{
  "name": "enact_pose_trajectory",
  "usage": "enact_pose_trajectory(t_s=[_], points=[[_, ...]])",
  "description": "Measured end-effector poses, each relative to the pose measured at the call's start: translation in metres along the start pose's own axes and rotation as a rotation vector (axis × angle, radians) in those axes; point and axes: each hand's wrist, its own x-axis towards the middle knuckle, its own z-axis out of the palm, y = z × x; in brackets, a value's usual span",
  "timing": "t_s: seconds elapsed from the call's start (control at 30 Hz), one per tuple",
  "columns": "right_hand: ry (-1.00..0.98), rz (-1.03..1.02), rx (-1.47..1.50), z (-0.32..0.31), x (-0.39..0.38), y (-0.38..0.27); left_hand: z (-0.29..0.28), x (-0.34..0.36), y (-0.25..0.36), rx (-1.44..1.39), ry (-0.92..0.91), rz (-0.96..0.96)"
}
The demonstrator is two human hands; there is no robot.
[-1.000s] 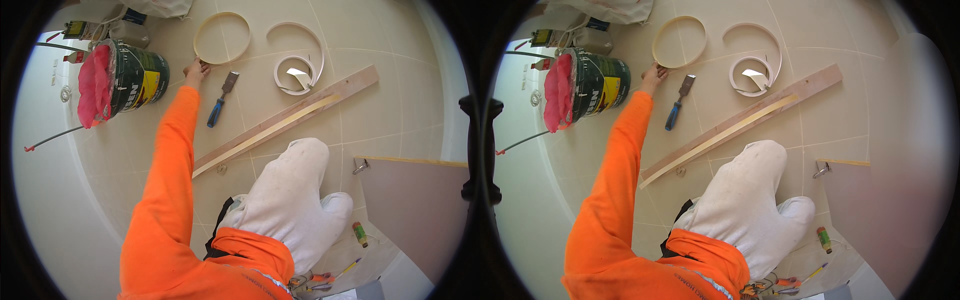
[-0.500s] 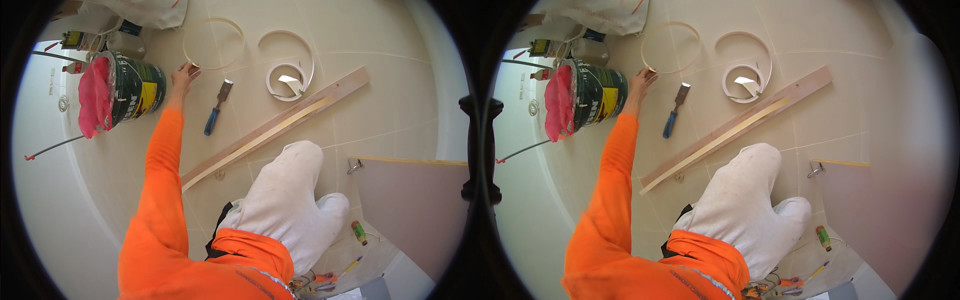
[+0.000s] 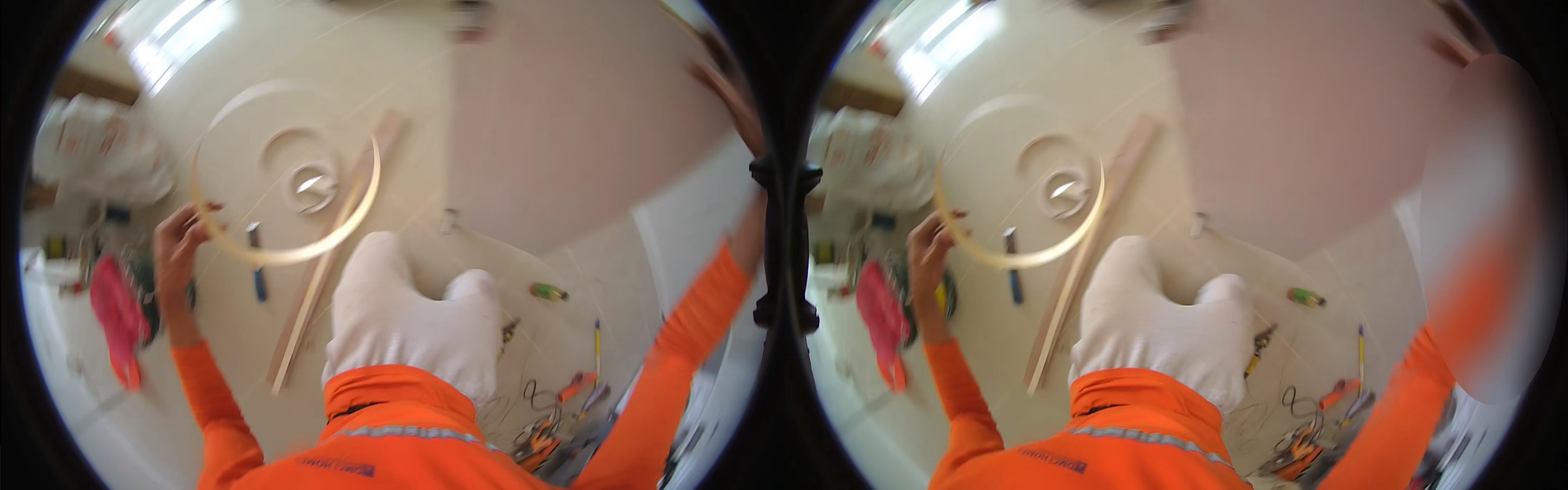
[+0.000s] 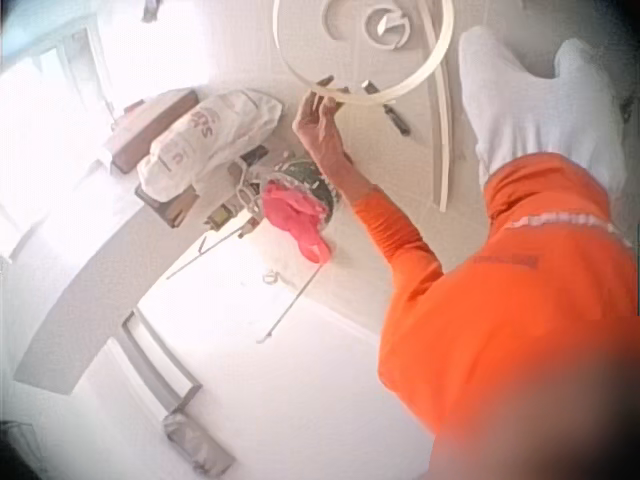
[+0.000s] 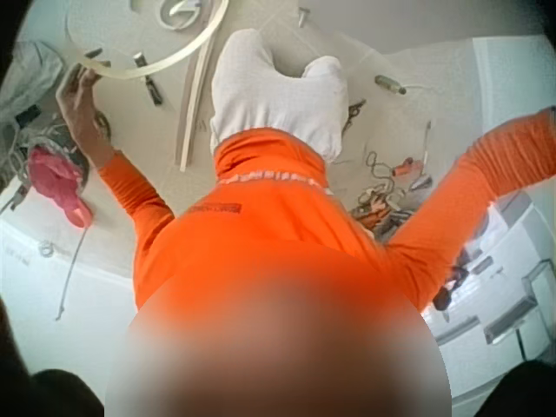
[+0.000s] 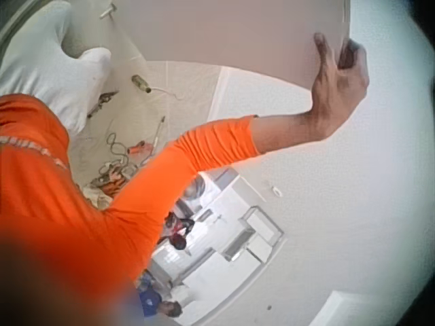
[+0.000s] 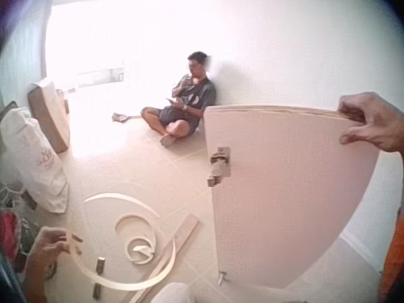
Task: The person uses a utility knife and scraper to remove residue from a wall-mounted cabinet frame, then kneels to apply edge banding to a white cabinet door. The person aligns and presses the banding along the door edges, then places the door on the floor.
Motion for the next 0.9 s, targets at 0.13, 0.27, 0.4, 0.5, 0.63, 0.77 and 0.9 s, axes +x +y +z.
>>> enact_pose_trajectory(t_s=[0.13, 0.27, 0.4, 0.5, 0.63, 0.77, 0.9], points=[[-0.024, -0.052, -0.054, 0.0, 0.022, 0.002, 0.073, 0.041, 0.119, 0.052, -0.292, 0.208], [-0.059, -0.077, 0.011, -0.007, 0.01, 0.01, 0.163, 0.055, 0.209, 0.277, -0.507, 0.5], [0.073, -0.156, 0.053, -0.018, -0.006, -0.002, 0.221, 0.06, 0.289, 0.391, -0.498, 0.838], [0.019, -0.039, 0.108, -0.028, -0.016, -0.01, 0.25, 0.078, 0.327, 0.474, -0.402, 0.992], [0.111, -0.04, 0.151, -0.03, -0.026, -0.015, 0.275, 0.112, 0.348, 0.492, -0.434, 0.884], [0.108, -0.121, 0.085, -0.035, -0.032, -0.014, 0.292, 0.133, 0.351, 0.556, -0.431, 0.95], [-0.002, -0.036, 0.169, -0.049, -0.043, -0.016, 0.305, 0.148, 0.352, 0.53, -0.425, 1.067]])
